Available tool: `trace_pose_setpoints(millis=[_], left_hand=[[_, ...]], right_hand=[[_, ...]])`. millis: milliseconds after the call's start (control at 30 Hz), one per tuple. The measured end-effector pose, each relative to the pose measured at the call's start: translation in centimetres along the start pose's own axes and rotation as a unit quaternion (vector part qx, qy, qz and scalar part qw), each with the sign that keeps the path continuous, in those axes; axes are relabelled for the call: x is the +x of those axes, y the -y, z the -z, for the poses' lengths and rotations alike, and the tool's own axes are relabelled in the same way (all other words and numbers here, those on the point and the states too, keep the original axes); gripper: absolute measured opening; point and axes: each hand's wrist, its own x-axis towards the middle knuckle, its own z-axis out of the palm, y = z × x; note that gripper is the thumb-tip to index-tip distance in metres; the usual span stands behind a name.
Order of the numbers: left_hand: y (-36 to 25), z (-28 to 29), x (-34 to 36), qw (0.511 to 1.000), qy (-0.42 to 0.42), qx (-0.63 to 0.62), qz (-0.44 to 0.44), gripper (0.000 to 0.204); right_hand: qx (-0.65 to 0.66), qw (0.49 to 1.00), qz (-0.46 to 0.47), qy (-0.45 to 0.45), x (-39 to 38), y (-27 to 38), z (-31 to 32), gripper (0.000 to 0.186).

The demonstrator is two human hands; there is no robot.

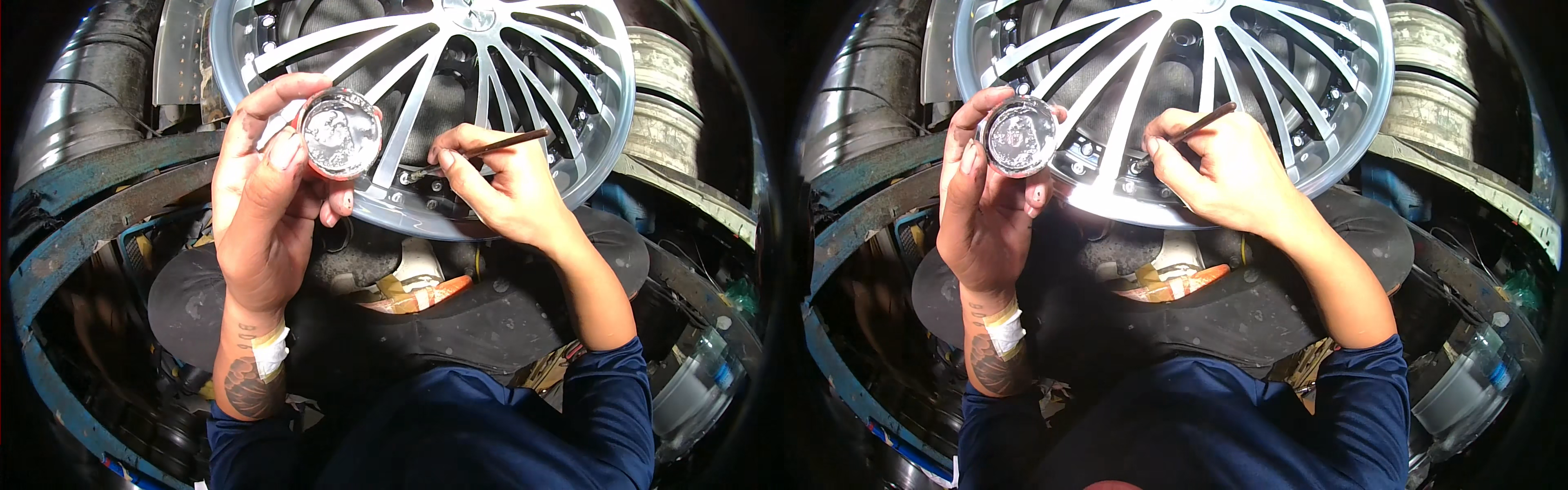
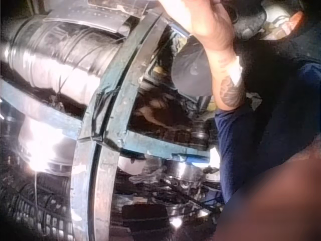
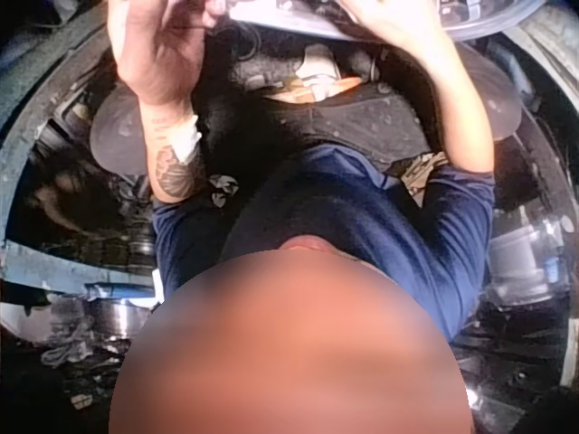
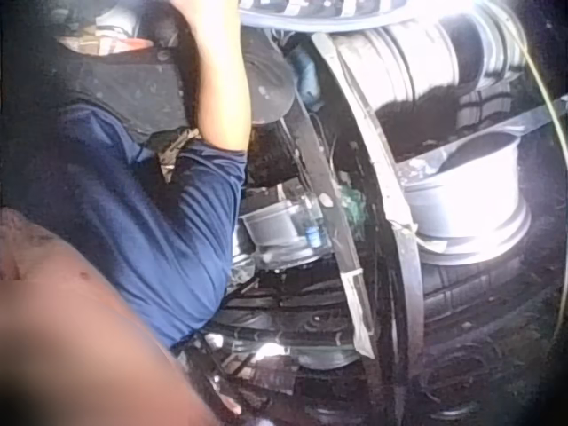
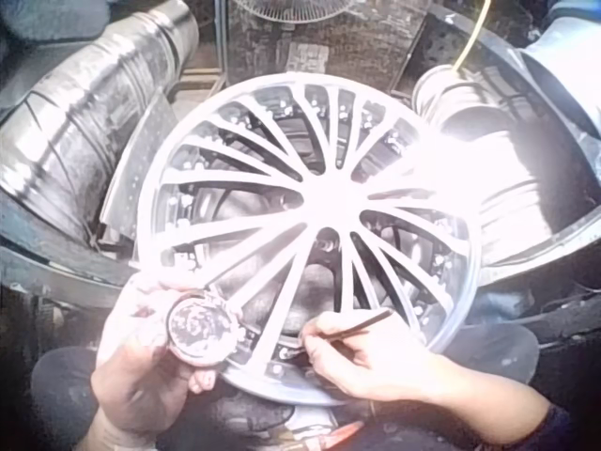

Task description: The person paints the details of a chrome car rim using a fine brush and a small container of silver paint.

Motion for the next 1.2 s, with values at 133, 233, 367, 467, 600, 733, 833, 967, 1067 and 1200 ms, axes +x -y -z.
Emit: trace_pose_setpoints(millis=[133,233,367,467,600,733,833,967,1067,1200], left_hand=[[0.2,0.2,0.0,1.000,0.011,-0.007,-0.003,0.055],[0.1,0.1,0.0,1.000,0.007,-0.006,-0.004,0.055],[-0.1,0.0,0.0,1.000,-0.002,0.001,0.001,0.055],[-0.1,-0.1,-0.1,1.000,-0.007,0.005,0.002,0.055],[0.0,0.1,0.0,1.000,0.010,0.004,0.000,0.056],[-0.4,-0.3,-0.1,1.000,-0.018,0.012,0.004,0.057],[-0.4,-0.2,-0.2,1.000,-0.019,0.014,0.008,0.058],[-0.4,-0.3,-0.1,1.000,-0.019,0.015,0.010,0.058],[-0.5,-0.5,-0.1,0.999,-0.026,0.017,0.009,0.059],[-0.6,-0.6,-0.2,0.999,-0.033,0.029,0.015,0.058]], right_hand=[[-0.028,0.999,-0.010,0.013,-0.1,-0.1,0.2,0.017],[-0.009,1.000,0.020,-0.006,0.0,-0.4,0.0,0.016],[0.017,0.999,0.023,-0.021,0.0,-0.3,0.0,0.015],[0.020,1.000,0.007,-0.011,0.0,-0.3,0.0,0.015],[0.018,1.000,0.014,-0.021,-0.1,-0.6,-0.1,0.016],[0.018,0.999,-0.037,0.026,-0.2,0.1,0.2,0.018],[0.009,0.998,-0.060,0.036,-0.2,0.4,0.2,0.018],[-0.004,0.998,-0.054,0.038,-0.2,0.0,0.1,0.018],[-0.002,1.000,0.014,-0.013,-0.1,-0.4,-0.4,0.016],[-0.004,1.000,0.002,-0.006,-0.1,-0.4,-0.4,0.017]])
